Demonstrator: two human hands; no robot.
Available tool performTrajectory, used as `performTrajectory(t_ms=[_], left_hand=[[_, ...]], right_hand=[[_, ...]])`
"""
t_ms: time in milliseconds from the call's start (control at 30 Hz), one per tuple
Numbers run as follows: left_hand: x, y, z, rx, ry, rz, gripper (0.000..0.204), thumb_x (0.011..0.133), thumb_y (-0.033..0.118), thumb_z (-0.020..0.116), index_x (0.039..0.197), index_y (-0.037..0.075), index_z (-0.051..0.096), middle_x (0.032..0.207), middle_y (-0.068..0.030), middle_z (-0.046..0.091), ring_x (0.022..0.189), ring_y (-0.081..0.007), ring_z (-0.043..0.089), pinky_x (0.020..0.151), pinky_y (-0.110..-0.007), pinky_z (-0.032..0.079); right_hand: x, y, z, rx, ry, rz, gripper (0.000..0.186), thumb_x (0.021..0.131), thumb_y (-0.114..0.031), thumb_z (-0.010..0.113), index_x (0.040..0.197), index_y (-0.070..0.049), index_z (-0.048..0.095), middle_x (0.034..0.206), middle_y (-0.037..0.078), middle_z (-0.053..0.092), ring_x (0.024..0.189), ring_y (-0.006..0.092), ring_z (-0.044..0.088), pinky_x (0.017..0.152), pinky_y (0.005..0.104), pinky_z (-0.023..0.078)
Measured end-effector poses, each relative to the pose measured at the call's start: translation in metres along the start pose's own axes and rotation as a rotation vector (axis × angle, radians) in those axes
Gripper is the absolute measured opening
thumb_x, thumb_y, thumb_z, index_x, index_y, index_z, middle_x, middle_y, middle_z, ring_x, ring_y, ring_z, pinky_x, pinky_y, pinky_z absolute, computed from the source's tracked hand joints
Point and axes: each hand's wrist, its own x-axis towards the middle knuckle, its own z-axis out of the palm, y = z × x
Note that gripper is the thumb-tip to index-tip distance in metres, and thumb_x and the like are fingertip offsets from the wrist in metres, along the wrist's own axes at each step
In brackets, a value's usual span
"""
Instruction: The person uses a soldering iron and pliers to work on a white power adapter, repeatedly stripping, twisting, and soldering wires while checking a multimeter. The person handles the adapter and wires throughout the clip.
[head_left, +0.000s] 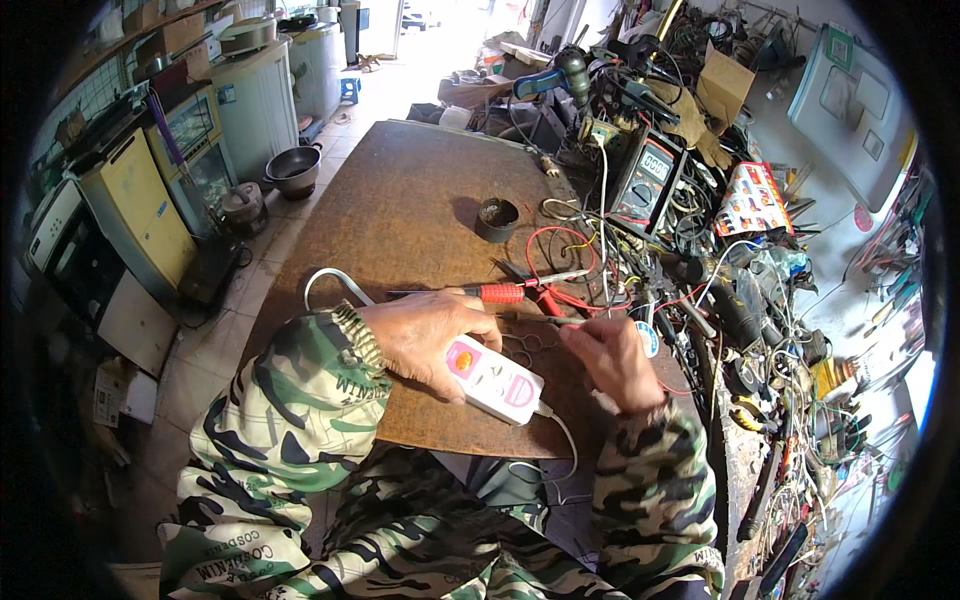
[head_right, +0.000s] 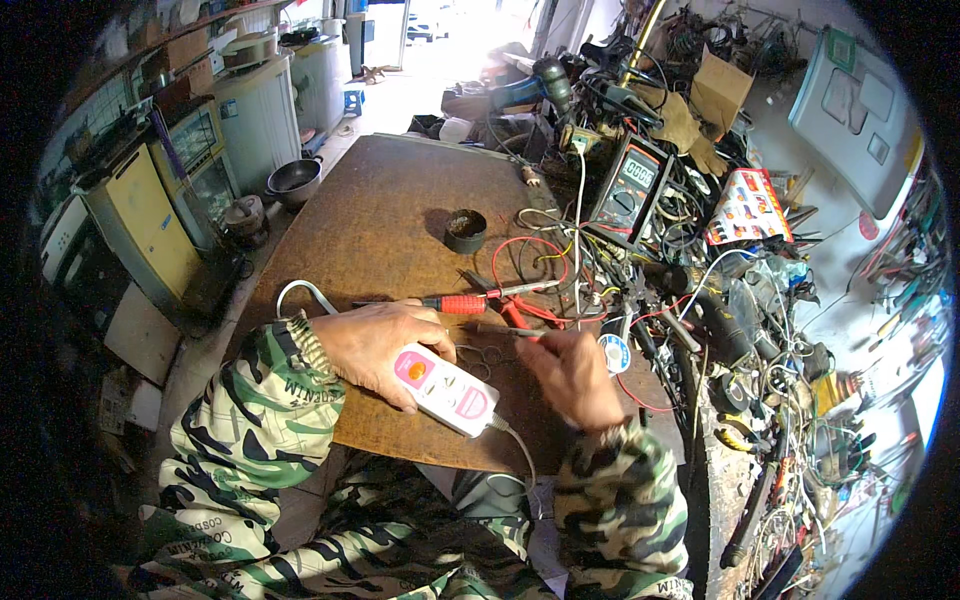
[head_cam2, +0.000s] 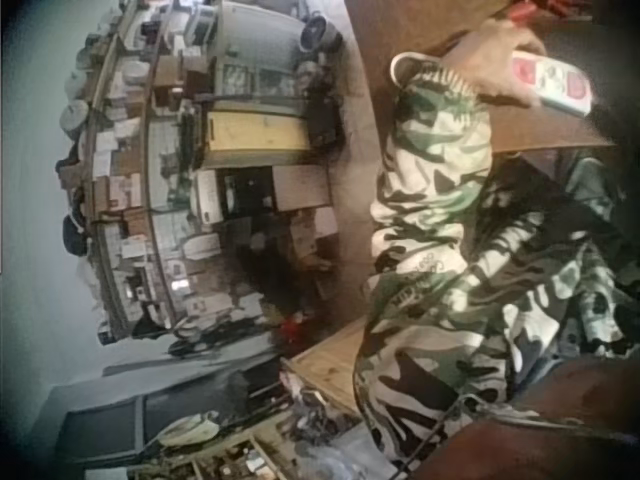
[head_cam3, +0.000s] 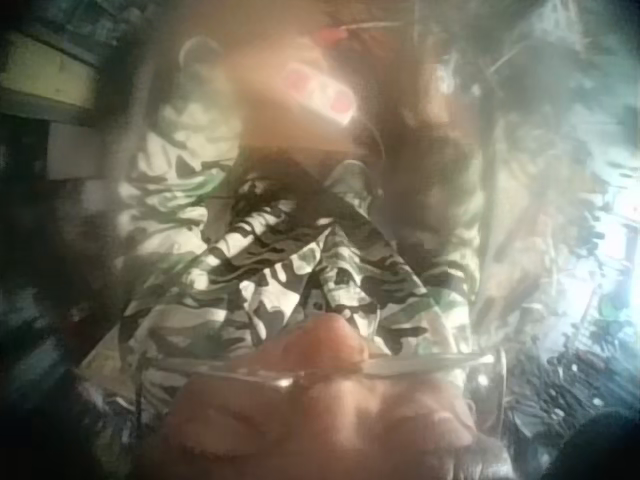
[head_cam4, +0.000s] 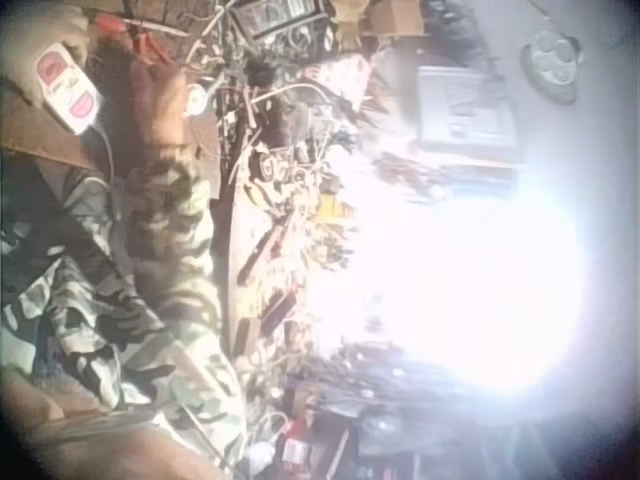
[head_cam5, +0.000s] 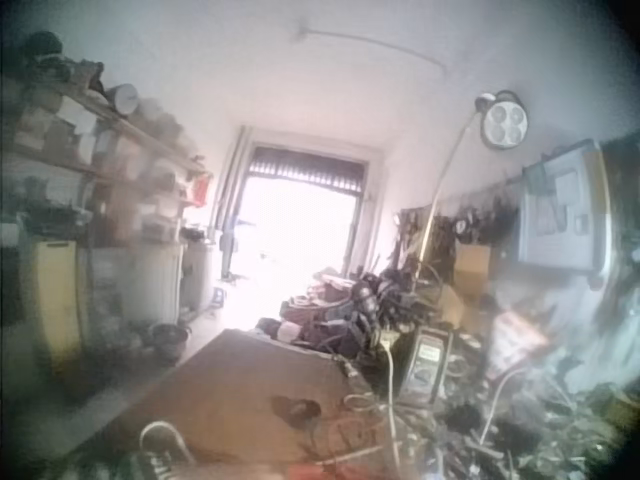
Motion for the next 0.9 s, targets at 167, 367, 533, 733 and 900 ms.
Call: performTrajectory(t_ms=[167,367,533,733,900], left_hand=[[0.0,-0.002,0.0,-0.034,0.003,0.023,0.067,0.055,0.033,0.088,0.111,0.007,0.062,0.103,-0.0122,0.059,0.1,-0.0307,0.056,0.087,-0.04,0.045],[-0.001,0.0,-0.001,-0.069,-0.002,0.003,0.067,0.055,0.037,0.088,0.109,0.006,0.064,0.102,-0.0125,0.06,0.099,-0.0311,0.056,0.086,-0.041,0.046],[-0.001,-0.006,0.003,-0.062,0.015,0.034,0.067,0.055,0.038,0.089,0.108,0.005,0.064,0.102,-0.0128,0.06,0.098,-0.0314,0.057,0.086,-0.04,0.046],[0.0,-0.004,0.004,-0.041,0.039,0.058,0.068,0.053,0.037,0.09,0.108,0.005,0.066,0.101,-0.0131,0.061,0.098,-0.032,0.057,0.085,-0.041,0.047],[0.001,-0.001,0.004,-0.076,0.038,0.019,0.061,0.053,0.032,0.086,0.105,0.005,0.068,0.101,-0.0131,0.061,0.098,-0.0305,0.058,0.086,-0.04,0.047]], right_hand=[[-0.039,-0.003,0.031,-0.292,0.058,-0.643,0.041,0.086,-0.028,0.069,0.118,-0.003,0.063,0.116,0.019,0.059,0.103,0.0363,0.058,0.088,0.0438,0.048],[-0.037,0.001,0.043,-0.422,-0.025,-0.73,0.048,0.083,-0.033,0.069,0.123,-0.009,0.062,0.13,0.02,0.05,0.115,0.0392,0.05,0.093,0.0465,0.043],[-0.039,0.001,0.041,-0.407,-0.001,-0.749,0.045,0.08,-0.031,0.072,0.118,-0.008,0.064,0.129,0.019,0.052,0.113,0.0389,0.052,0.09,0.0464,0.044],[-0.038,0.009,0.043,-0.381,-0.008,-0.779,0.048,0.079,-0.031,0.074,0.12,-0.007,0.063,0.131,0.019,0.052,0.113,0.0386,0.052,0.09,0.0464,0.044],[-0.04,0.007,0.042,-0.365,-0.046,-0.736,0.049,0.08,-0.031,0.073,0.121,-0.006,0.062,0.132,0.02,0.051,0.113,0.0383,0.052,0.091,0.0471,0.043]])
